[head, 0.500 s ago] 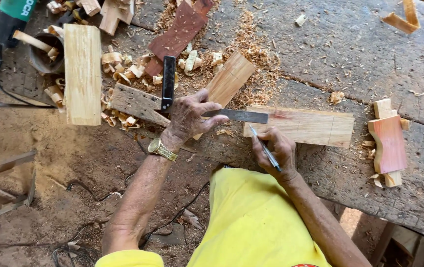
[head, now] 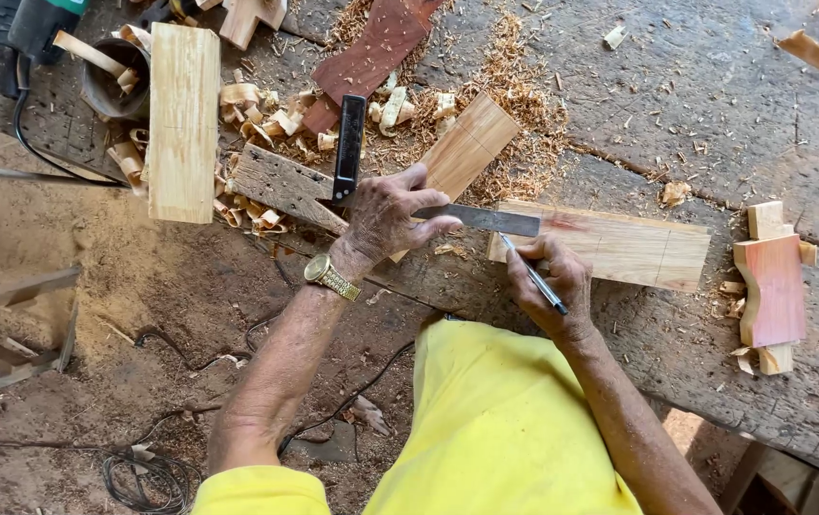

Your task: The person arranges several pieces of wood on a workbench and uses a try square and a pencil to draw straight lines on them. They repeatedly measure and mark the wood pieces, adjusting the square's position to ensure accuracy.

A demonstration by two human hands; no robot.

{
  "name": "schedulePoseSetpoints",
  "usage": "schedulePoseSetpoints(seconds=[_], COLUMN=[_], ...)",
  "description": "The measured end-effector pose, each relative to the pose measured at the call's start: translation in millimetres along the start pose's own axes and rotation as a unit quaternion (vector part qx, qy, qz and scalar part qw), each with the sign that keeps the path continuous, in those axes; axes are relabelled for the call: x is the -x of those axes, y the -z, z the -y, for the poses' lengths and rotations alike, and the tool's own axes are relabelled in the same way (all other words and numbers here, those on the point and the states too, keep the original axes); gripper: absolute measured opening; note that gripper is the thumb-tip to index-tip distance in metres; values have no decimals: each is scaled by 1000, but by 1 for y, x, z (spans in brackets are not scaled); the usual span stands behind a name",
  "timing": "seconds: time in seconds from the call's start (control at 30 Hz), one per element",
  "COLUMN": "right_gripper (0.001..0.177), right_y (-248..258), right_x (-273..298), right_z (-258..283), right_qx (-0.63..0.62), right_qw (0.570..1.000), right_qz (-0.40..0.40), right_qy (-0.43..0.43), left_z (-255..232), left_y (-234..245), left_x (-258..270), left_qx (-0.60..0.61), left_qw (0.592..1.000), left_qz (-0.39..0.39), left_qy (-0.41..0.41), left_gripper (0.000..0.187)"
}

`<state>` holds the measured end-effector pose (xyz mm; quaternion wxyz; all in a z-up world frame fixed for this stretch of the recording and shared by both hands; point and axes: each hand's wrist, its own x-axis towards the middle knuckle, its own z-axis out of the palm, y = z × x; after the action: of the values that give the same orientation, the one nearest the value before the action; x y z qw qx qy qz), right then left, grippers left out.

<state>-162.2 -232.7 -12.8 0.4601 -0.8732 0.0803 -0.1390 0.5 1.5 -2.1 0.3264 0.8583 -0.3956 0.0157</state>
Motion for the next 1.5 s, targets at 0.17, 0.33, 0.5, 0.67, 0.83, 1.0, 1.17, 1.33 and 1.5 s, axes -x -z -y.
schedulePoseSetpoints(seconds=[0.17, 0.33, 0.5, 0.67, 0.83, 1.0, 1.17, 1.33, 1.5], right_gripper=[12, 11, 6, 18, 59, 37, 39, 40, 50], right_y=[0, 0, 4, 64, 63, 78, 76, 64, 57], right_x=[-1, -2, -5, -13, 10, 15, 38, 28, 29], right_z=[2, -5, 12, 45, 58, 53, 14, 59, 17], right_qx=[6, 1, -161, -266, 27, 105, 129, 79, 335], right_qw=[1000, 1000, 984, 964, 976, 967, 987, 994, 921], right_qz=[1, 14, -6, 14, 152, 163, 51, 79, 97], right_qy=[-5, -16, -78, -9, 157, 166, 86, 2, 171], left_z=[-1, 2, 6, -73, -148, -139, -195, -218, -190], left_y=[0, -3, -15, 42, 56, -38, -42, -76, -22], left_x=[0, 0, 4, -27, -51, -47, 14, 33, 38], left_qx=[-2, 1, 7, 173, 660, 701, 281, 352, 430], left_qw=[1000, 1000, 999, 966, 683, 592, 929, 880, 776], left_qz=[-1, 3, 4, -63, -20, -81, -208, -266, -355], left_qy=[5, 5, 40, 183, 311, 389, 120, 174, 296], left_gripper=[23, 24, 29, 36, 43, 48, 80, 15, 17])
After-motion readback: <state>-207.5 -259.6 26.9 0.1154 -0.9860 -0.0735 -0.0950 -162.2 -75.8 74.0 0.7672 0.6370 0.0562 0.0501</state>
